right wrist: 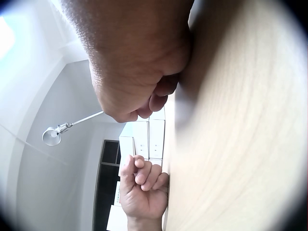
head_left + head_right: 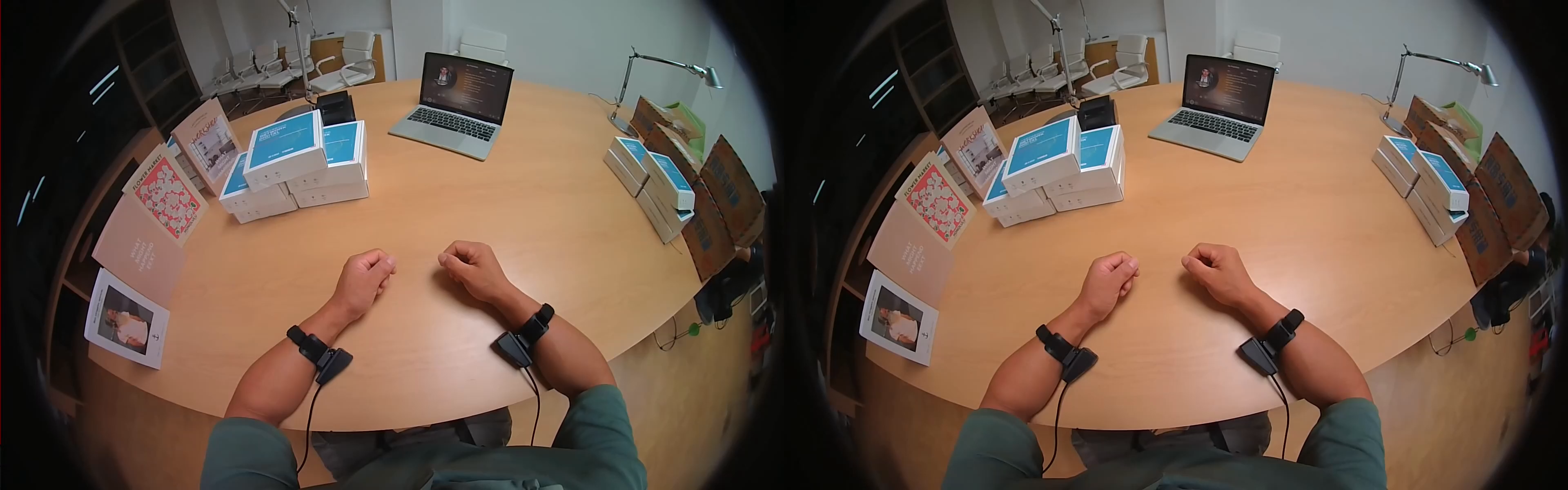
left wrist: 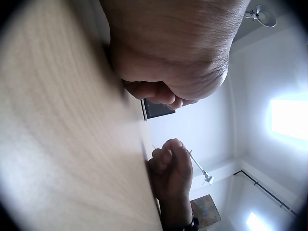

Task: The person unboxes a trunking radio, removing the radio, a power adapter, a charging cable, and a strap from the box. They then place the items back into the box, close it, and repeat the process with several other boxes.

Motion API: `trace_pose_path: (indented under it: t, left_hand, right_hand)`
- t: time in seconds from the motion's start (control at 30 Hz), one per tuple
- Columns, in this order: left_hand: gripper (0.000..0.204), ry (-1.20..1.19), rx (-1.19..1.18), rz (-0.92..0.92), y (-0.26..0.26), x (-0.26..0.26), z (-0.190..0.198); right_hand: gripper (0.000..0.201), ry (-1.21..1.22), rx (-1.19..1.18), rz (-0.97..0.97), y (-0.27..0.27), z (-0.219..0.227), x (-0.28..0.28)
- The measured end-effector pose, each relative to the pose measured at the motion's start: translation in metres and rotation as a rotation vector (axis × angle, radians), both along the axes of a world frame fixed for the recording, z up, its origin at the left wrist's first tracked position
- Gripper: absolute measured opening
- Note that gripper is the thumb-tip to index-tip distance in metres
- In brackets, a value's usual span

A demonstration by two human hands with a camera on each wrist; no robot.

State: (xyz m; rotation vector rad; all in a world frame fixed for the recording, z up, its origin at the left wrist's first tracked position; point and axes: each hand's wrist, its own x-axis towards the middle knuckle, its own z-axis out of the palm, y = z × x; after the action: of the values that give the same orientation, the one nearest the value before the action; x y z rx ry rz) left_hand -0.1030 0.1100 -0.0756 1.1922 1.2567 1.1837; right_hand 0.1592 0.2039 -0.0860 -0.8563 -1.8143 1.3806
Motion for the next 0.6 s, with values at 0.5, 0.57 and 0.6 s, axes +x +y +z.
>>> trace_pose_path:
  t: [0.5,0.57,0.6]
  left_hand:
    - [0.029,0.025,-0.010,-0.013,-0.0004,-0.0001,-0.0001]
    - [0.029,0.024,-0.006,-0.019,-0.0005,0.0000,-0.0005]
    - [0.029,0.023,-0.008,-0.019,-0.0007,-0.0001,-0.0006]
  right_hand:
    - [0.027,-0.011,0.015,0.014,-0.0011,0.0010,0.0010]
    - [0.027,-0.016,0.027,0.014,-0.0003,-0.0007,0.0014]
    - [0.027,-0.016,0.026,0.014,-0.0004,-0.0008,0.0013]
